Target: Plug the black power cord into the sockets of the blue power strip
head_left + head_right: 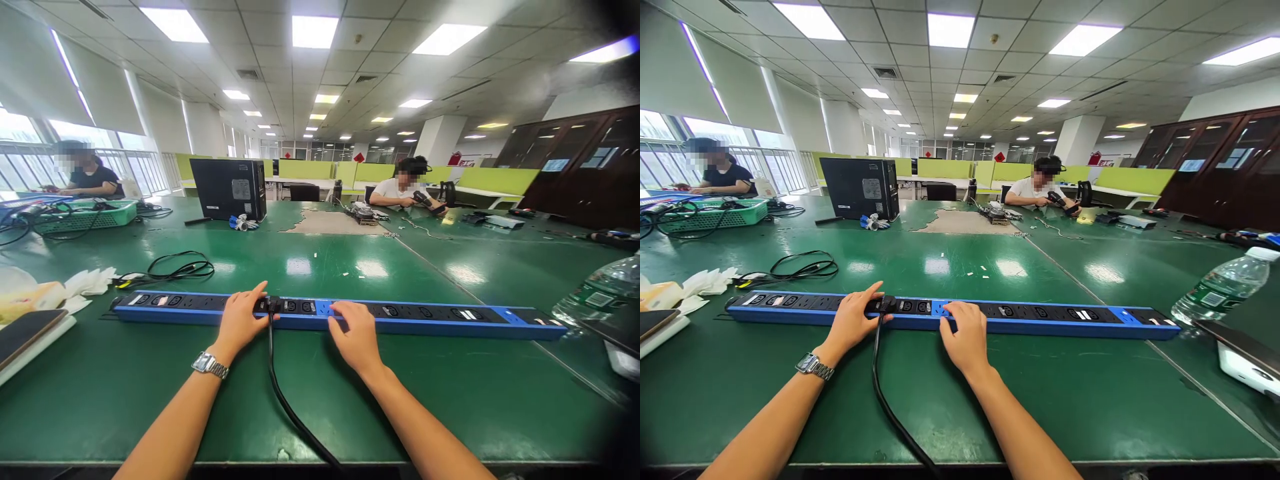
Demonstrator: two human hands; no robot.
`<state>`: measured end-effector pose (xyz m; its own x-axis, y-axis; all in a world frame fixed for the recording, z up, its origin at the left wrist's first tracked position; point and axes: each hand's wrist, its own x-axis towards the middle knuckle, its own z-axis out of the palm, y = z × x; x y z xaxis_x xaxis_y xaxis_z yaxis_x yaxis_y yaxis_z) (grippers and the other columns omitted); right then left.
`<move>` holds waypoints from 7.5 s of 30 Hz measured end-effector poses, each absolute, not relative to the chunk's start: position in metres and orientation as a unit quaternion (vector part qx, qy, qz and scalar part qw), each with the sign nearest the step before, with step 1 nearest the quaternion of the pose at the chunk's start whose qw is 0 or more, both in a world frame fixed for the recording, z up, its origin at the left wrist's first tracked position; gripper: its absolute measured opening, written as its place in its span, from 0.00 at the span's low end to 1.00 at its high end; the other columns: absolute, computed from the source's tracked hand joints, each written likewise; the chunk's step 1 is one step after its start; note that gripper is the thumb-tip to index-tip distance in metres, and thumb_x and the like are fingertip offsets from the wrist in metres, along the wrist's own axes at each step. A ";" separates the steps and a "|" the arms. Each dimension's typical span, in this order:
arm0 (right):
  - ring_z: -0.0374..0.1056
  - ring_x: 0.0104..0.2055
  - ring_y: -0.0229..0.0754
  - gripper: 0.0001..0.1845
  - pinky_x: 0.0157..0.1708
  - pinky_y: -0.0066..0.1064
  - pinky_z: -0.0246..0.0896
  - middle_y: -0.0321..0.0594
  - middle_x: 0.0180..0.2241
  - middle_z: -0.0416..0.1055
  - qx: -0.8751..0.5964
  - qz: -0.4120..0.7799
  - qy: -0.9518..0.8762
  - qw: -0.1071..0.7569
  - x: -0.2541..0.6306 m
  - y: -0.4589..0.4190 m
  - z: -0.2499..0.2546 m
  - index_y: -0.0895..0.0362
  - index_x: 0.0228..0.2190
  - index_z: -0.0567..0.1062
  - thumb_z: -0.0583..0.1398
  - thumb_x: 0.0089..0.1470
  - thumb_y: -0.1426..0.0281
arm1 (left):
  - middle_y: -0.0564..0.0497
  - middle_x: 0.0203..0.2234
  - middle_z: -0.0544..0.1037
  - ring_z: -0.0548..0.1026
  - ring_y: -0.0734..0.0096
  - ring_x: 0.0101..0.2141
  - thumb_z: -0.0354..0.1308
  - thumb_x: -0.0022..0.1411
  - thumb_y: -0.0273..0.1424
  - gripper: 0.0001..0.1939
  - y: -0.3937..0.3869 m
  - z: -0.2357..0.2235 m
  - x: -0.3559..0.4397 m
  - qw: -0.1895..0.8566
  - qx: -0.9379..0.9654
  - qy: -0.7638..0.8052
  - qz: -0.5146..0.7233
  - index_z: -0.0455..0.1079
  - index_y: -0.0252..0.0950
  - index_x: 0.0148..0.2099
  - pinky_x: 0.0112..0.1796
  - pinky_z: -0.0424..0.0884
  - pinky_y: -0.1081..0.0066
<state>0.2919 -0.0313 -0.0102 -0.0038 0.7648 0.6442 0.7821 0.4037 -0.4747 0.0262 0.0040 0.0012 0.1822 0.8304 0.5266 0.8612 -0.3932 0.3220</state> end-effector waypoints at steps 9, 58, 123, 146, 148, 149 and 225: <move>0.66 0.46 0.48 0.22 0.45 0.41 0.59 0.42 0.46 0.76 -0.472 -0.017 -0.798 0.374 0.185 0.001 0.013 0.52 0.51 0.71 0.60 0.55 0.63 | 0.44 0.50 0.76 0.71 0.56 0.52 0.62 0.54 0.33 0.31 -0.003 -0.001 0.027 0.074 -0.754 -0.594 -0.269 0.64 0.39 0.60 0.56 0.58 0.55; 0.55 0.61 0.55 0.41 0.59 0.52 0.47 0.46 0.60 0.62 -0.577 -0.052 -0.764 0.284 0.317 -0.011 -0.011 0.52 0.58 0.64 0.65 0.43 0.58 | 0.46 0.46 0.78 0.75 0.60 0.47 0.57 0.62 0.34 0.17 0.014 0.033 0.100 -0.047 -0.721 -0.455 -0.521 0.69 0.40 0.54 0.50 0.70 0.60; 0.70 0.39 0.47 0.17 0.43 0.39 0.65 0.42 0.38 0.77 -0.561 -0.004 -0.731 0.388 0.412 0.000 -0.001 0.54 0.41 0.75 0.56 0.56 0.57 | 0.44 0.49 0.76 0.72 0.52 0.50 0.69 0.48 0.44 0.44 0.007 0.003 0.025 0.041 -0.780 -0.571 -0.254 0.58 0.39 0.64 0.53 0.64 0.55; 0.72 0.35 0.44 0.19 0.39 0.36 0.67 0.40 0.34 0.77 -0.558 0.022 -0.747 0.360 0.421 -0.001 0.003 0.51 0.43 0.76 0.56 0.56 0.54 | 0.45 0.45 0.79 0.75 0.57 0.46 0.66 0.55 0.36 0.23 0.000 0.030 0.174 -0.098 -0.859 -0.377 -0.333 0.71 0.37 0.53 0.50 0.68 0.58; 0.71 0.35 0.44 0.20 0.38 0.36 0.67 0.40 0.33 0.76 -0.569 0.028 -0.738 0.360 0.421 0.001 0.002 0.51 0.43 0.76 0.56 0.56 0.54 | 0.46 0.44 0.79 0.75 0.58 0.45 0.65 0.56 0.36 0.22 0.002 0.028 0.179 -0.105 -0.851 -0.384 -0.343 0.71 0.37 0.52 0.49 0.69 0.58; 0.71 0.35 0.45 0.20 0.39 0.37 0.67 0.40 0.33 0.76 -0.573 0.028 -0.735 0.361 0.420 0.001 0.002 0.51 0.42 0.76 0.56 0.56 0.54 | 0.46 0.44 0.79 0.75 0.58 0.45 0.65 0.56 0.36 0.21 0.002 0.027 0.180 -0.107 -0.847 -0.387 -0.347 0.72 0.38 0.52 0.48 0.69 0.59; 0.71 0.40 0.48 0.23 0.44 0.41 0.65 0.44 0.39 0.77 -0.607 0.025 -0.610 0.509 0.397 -0.007 -0.005 0.54 0.42 0.76 0.58 0.52 0.52 | 0.43 0.51 0.75 0.71 0.53 0.51 0.66 0.52 0.46 0.39 0.006 0.007 0.114 0.031 -0.824 -0.520 -0.221 0.60 0.38 0.63 0.54 0.61 0.54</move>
<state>0.3974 -0.0068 -0.0047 0.2545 0.7656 0.5908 0.7156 0.2619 -0.6476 0.1140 0.0064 0.0072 0.3613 0.8436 0.3973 0.8713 -0.4572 0.1783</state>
